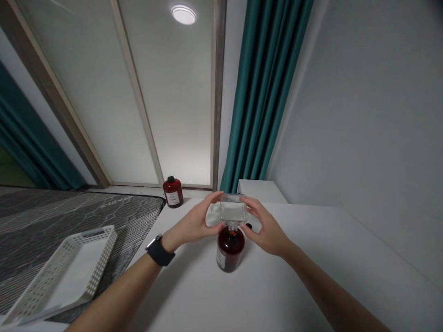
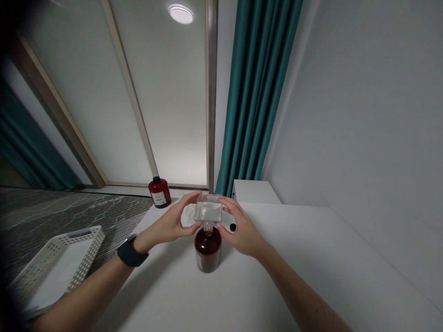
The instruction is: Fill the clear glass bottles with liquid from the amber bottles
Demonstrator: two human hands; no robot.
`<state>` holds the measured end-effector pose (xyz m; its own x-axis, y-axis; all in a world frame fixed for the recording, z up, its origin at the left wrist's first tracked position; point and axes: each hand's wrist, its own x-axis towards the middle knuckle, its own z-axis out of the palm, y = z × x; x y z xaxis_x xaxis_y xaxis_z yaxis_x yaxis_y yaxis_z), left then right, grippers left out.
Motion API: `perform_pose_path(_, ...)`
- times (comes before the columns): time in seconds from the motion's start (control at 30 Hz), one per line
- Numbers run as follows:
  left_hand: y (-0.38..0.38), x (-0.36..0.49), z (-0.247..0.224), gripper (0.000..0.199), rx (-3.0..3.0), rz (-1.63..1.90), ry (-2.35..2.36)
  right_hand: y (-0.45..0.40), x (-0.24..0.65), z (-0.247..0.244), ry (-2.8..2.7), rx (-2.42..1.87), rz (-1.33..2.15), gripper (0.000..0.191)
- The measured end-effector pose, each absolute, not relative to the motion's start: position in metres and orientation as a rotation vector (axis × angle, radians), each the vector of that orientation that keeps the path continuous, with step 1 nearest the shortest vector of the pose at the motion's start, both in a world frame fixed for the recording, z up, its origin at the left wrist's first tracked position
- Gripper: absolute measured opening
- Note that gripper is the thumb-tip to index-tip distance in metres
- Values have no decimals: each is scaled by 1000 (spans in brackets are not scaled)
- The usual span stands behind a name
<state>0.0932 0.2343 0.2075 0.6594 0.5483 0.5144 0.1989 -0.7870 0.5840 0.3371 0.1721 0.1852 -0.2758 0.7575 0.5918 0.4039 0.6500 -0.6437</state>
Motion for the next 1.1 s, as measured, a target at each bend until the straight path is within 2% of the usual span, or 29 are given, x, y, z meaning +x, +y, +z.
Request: perform_pose_path(1.1,224,89,220,75,2594,1011,586,169,339,188,-1984,-920,202,70)
